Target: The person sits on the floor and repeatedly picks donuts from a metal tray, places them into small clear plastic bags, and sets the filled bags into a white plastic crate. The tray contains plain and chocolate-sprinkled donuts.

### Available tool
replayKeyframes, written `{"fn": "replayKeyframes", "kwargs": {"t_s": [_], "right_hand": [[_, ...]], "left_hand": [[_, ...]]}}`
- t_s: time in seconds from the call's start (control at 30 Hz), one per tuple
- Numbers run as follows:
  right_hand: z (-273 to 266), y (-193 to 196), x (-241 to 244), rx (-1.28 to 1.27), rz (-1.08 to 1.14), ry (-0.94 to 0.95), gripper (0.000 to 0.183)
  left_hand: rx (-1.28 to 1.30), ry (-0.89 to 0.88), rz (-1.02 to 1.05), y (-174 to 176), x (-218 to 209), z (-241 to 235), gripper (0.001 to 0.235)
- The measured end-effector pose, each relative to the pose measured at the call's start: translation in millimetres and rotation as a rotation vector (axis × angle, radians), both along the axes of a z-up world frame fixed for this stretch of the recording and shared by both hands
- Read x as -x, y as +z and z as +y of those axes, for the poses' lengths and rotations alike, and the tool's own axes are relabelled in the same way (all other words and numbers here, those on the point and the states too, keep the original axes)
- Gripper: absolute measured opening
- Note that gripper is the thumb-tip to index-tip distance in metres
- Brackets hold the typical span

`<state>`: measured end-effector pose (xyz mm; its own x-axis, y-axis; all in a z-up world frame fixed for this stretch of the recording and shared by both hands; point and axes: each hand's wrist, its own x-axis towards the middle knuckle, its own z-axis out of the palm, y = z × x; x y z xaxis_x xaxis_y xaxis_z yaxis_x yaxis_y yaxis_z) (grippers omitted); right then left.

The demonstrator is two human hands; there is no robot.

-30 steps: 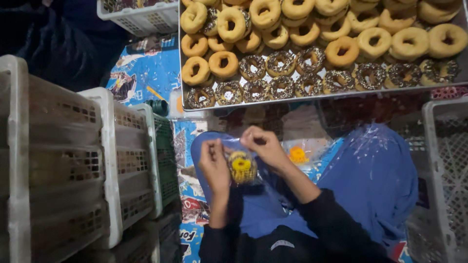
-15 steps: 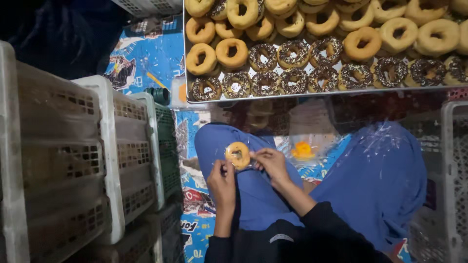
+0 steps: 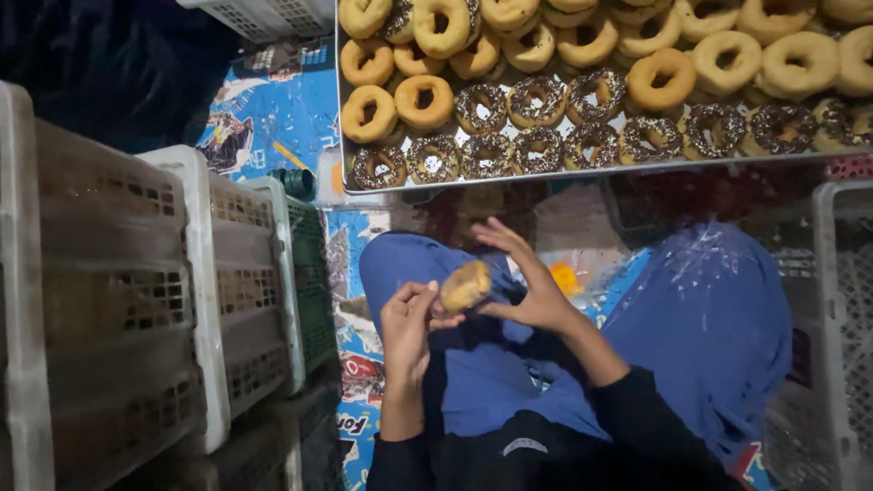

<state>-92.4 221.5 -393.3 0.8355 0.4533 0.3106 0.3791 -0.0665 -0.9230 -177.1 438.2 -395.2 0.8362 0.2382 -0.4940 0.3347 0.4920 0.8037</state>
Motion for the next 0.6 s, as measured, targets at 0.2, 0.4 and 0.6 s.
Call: {"fn": "replayKeyframes", "kwargs": {"t_s": [0.2, 0.4, 0.6], "right_hand": [[5, -24, 20, 0.142, 0.346, 0.049, 0.042], [-1, -16, 39, -0.012, 0.513, 0.221, 0.044], [-27, 51, -34, -0.407, 0.703, 0.428, 0.05]], "left_hand": [[-0.509, 0.223, -0.349, 33, -3, -27, 0.016], [-0.507, 0.148, -0.395, 63, -19, -45, 0.012], [-0.758, -0.059, -0.351, 96, -21, -47, 0.01]]}}
